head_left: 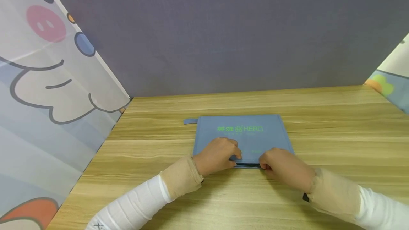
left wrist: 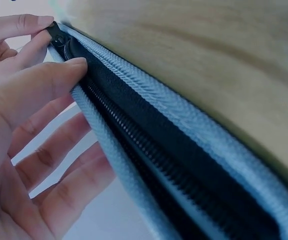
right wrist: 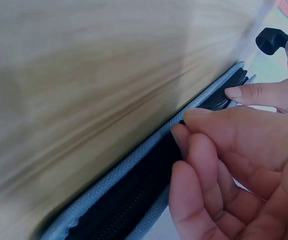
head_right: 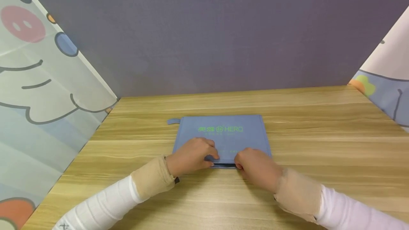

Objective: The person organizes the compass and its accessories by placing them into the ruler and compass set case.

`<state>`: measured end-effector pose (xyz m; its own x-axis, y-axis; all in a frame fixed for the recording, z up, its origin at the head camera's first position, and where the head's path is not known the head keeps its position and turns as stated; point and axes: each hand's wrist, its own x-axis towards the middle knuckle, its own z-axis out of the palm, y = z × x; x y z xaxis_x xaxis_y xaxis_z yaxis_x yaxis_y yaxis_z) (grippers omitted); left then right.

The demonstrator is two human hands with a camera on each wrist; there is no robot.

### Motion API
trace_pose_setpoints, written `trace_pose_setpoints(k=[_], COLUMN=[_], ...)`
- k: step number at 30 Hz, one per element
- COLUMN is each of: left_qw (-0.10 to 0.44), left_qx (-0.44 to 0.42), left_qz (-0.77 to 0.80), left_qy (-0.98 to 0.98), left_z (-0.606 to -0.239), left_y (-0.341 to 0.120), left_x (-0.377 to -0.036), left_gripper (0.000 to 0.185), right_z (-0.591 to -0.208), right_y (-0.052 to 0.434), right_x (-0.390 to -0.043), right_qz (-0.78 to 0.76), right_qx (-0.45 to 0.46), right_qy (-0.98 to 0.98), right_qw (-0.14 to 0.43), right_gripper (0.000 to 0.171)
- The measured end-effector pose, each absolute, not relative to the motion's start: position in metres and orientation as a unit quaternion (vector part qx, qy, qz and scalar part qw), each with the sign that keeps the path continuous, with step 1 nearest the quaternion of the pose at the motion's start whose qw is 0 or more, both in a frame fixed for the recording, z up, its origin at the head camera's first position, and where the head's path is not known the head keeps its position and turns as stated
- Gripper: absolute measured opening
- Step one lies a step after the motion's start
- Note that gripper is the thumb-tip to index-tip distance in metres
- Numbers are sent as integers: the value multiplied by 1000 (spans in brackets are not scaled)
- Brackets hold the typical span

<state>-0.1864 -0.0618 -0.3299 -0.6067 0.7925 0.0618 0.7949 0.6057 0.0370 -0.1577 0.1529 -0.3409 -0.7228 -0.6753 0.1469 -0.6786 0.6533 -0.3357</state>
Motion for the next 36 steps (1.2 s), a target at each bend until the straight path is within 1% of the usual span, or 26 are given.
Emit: trace_pose_setpoints(k=[5,10,12,14,16,19,21,23,27,32,35,36], left_qw=[6,-58,-79,-74,-57,-38,-41,-56,-74,-50,-46,-48], left_qx=[-464,-486,-472,-447,-412,-350,-318,-303,-301,-301,-303,-303], left_qz=[-51,-95,-97,-80,-57,-34,-22,-26,-59,-90,-85,-86], left_qy=[-885,-867,-873,-888,-908,-935,-947,-951,-949,-948,-948,-948], left_z=[-331,-320,-313,-308,-305,-303,-304,-307,-313,-316,-318,-318], left_y=[-68,-86,-95,-106,-116,-129,-136,-141,-147,-149,-151,-151], left_x=[-189,-206,-216,-229,-245,-270,-284,-293,-300,-300,-298,-297], left_gripper=[22,20,20,20,22,28,32,32,30,25,23,23], right_z=[-341,-342,-342,-343,-343,-343,-343,-343,-343,-340,-338,-338], right_y=[153,151,150,149,148,149,149,149,147,150,154,155], right_x=[-158,-156,-155,-154,-153,-153,-153,-153,-154,-160,-167,-169], right_qz=[199,210,208,207,204,207,211,213,210,216,206,202], right_qx=[364,349,344,342,342,343,343,341,335,316,297,292], right_qy=[-910,-913,-915,-917,-917,-916,-915,-916,-918,-924,-932,-935], right_qw=[-10,-13,-7,-5,-2,-1,-3,-3,-1,-12,-18,-17], right_gripper=[51,52,52,53,52,50,49,47,44,49,45,42])
